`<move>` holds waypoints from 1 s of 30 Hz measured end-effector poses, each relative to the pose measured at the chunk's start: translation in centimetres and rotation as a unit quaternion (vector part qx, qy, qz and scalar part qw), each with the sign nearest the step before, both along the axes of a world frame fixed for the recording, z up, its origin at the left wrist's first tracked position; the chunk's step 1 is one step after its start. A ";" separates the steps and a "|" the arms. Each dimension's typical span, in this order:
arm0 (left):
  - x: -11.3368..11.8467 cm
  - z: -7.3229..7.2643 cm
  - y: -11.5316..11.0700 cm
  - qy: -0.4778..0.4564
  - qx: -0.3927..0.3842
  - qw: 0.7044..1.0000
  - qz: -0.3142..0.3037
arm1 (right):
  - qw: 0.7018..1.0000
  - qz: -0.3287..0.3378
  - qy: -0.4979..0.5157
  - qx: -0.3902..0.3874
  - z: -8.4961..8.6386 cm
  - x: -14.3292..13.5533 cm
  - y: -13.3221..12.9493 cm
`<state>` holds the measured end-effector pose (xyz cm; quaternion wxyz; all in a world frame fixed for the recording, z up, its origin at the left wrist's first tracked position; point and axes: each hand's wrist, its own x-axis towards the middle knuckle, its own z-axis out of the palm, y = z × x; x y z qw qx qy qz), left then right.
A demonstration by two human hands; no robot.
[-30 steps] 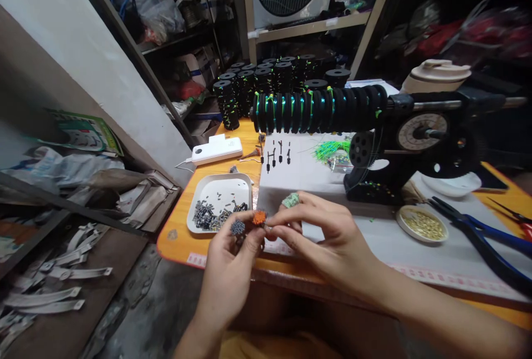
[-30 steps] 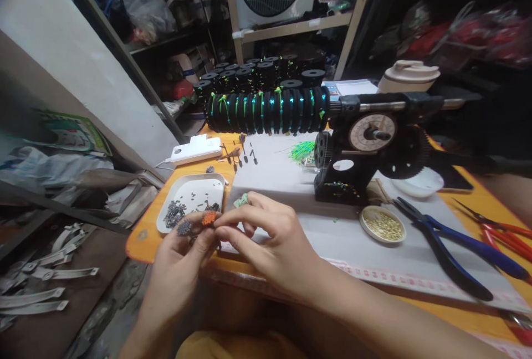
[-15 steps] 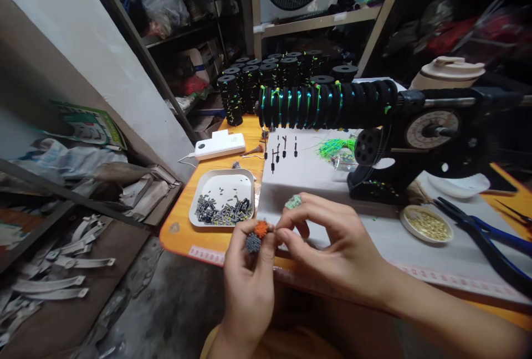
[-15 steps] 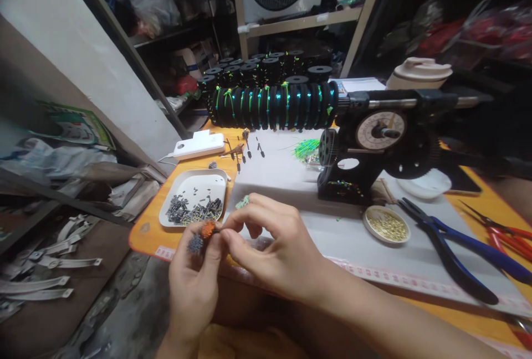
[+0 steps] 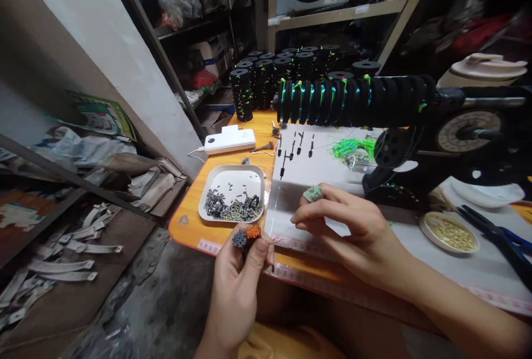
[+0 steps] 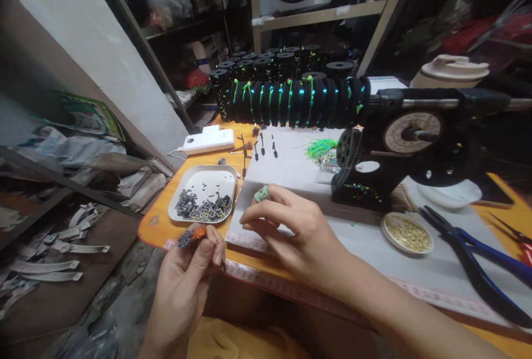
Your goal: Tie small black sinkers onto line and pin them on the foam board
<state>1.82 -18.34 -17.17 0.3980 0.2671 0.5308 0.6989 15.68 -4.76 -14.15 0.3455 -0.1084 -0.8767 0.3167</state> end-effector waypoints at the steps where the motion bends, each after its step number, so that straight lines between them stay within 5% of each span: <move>1: 0.0 0.0 0.0 0.002 0.000 1.000 0.000 | 1.000 0.002 -0.003 0.003 -0.1 0.0 0.0; 30: 0.2 -0.4 0.1 -0.025 -0.020 0.998 -0.046 | 0.995 0.065 -0.004 -0.078 0.6 0.0 -0.8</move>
